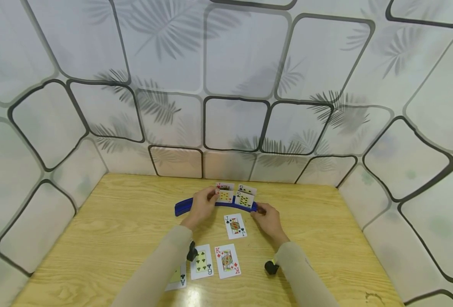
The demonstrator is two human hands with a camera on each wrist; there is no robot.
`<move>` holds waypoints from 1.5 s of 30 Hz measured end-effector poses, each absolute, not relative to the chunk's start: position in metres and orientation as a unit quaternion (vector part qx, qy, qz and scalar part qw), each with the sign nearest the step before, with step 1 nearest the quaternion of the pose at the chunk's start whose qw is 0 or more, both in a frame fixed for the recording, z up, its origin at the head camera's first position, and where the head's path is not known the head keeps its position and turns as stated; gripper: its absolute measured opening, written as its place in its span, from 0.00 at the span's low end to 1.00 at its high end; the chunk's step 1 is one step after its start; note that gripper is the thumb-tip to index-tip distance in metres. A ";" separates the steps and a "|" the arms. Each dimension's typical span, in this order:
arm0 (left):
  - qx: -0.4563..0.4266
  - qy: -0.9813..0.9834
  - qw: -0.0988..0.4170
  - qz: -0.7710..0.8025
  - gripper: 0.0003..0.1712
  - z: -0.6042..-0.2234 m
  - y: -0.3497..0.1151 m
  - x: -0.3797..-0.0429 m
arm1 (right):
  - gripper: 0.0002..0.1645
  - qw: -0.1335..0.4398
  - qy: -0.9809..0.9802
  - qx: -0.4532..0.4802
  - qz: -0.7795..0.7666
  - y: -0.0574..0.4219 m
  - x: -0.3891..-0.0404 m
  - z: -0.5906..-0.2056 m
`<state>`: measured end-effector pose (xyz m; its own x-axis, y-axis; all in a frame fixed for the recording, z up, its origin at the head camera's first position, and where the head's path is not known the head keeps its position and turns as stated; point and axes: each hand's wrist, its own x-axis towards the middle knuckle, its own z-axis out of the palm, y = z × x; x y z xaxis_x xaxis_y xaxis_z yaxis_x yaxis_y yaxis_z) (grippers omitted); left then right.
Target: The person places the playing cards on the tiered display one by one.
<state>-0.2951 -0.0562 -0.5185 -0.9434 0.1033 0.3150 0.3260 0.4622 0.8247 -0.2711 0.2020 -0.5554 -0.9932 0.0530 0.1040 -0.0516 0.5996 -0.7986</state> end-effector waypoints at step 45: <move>-0.112 -0.881 0.076 -0.453 0.08 -0.513 -0.064 -0.292 | 0.25 0.058 -0.891 0.000 0.451 0.202 -0.270 -0.555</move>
